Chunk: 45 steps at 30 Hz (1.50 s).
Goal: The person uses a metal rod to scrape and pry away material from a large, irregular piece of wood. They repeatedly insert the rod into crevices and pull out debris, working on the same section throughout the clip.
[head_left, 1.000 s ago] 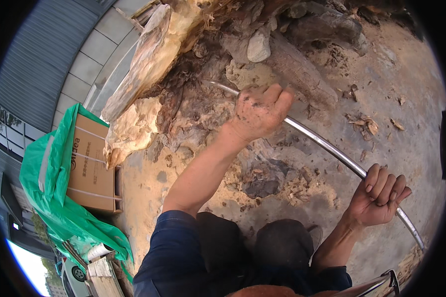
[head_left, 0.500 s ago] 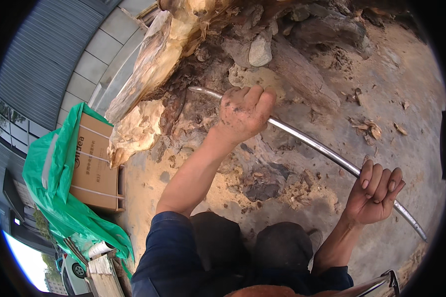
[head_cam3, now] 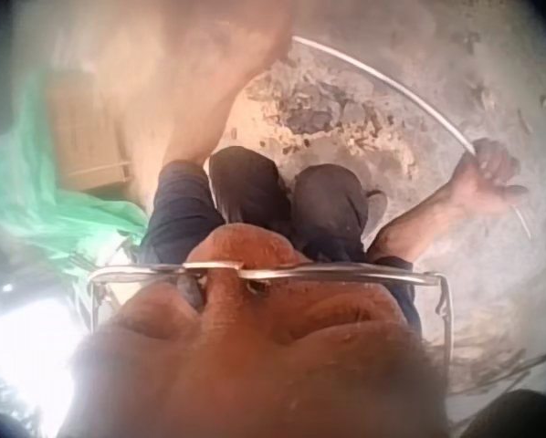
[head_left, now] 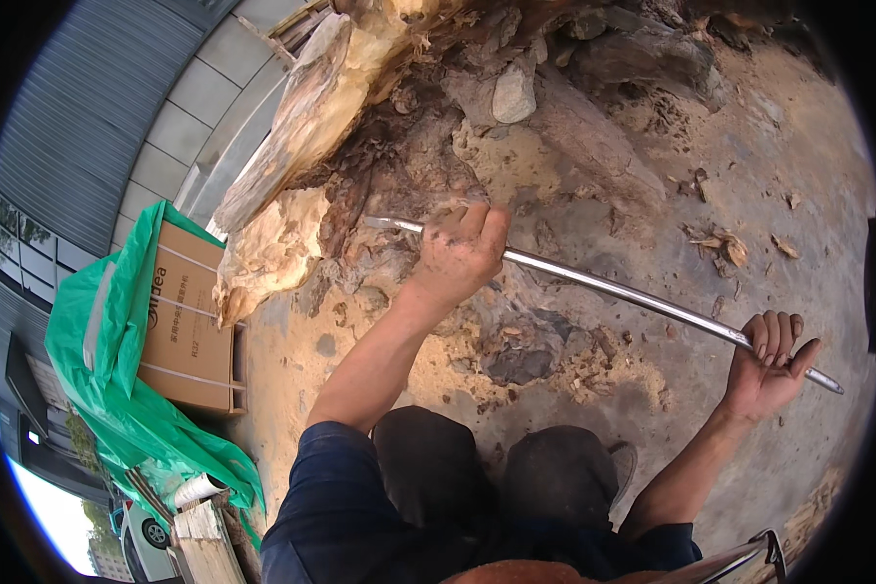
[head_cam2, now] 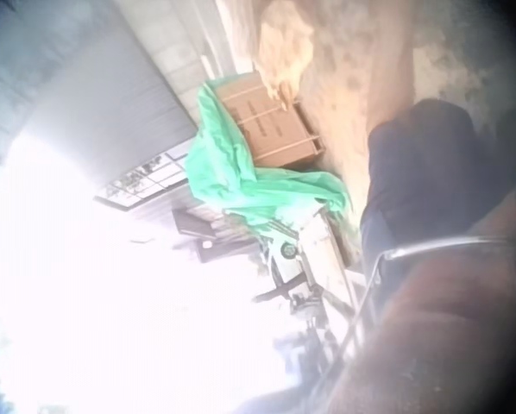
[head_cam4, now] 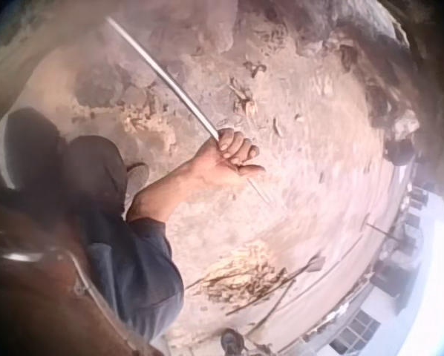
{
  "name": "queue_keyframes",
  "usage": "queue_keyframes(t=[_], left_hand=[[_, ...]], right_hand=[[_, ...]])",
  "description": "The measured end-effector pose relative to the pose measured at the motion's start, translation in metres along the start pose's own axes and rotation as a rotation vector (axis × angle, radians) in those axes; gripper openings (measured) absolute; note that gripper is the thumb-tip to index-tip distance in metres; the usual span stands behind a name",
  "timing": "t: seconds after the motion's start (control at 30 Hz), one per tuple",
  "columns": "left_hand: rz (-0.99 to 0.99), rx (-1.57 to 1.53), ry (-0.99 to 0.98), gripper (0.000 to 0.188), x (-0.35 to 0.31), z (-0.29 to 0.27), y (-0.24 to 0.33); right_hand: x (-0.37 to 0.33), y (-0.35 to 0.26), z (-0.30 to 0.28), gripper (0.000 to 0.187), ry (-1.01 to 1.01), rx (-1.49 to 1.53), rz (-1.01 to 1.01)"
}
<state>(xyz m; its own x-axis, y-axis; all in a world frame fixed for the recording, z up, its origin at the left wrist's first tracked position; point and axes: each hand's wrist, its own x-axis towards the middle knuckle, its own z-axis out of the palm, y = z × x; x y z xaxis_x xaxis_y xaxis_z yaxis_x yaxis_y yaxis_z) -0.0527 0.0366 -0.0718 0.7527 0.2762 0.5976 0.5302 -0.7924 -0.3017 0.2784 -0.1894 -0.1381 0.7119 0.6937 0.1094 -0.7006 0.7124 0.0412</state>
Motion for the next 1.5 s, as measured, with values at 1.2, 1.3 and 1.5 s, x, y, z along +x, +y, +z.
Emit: queue_keyframes(t=[1.2,1.3,1.5], left_hand=[[0.04,-0.063,0.057,0.035,0.026,-0.016,-0.011],[0.117,0.012,0.146,0.036,0.057,-0.025,0.002],[0.269,0.018,0.261,0.035,0.111,-0.01,0.013]], right_hand=[[0.002,-0.009,0.039,0.042,-0.544,-0.119,-0.124],[-0.003,-0.029,0.036,0.037,-0.306,-0.11,-0.195],[0.002,-0.064,0.016,0.038,-0.276,-0.028,-0.125]])
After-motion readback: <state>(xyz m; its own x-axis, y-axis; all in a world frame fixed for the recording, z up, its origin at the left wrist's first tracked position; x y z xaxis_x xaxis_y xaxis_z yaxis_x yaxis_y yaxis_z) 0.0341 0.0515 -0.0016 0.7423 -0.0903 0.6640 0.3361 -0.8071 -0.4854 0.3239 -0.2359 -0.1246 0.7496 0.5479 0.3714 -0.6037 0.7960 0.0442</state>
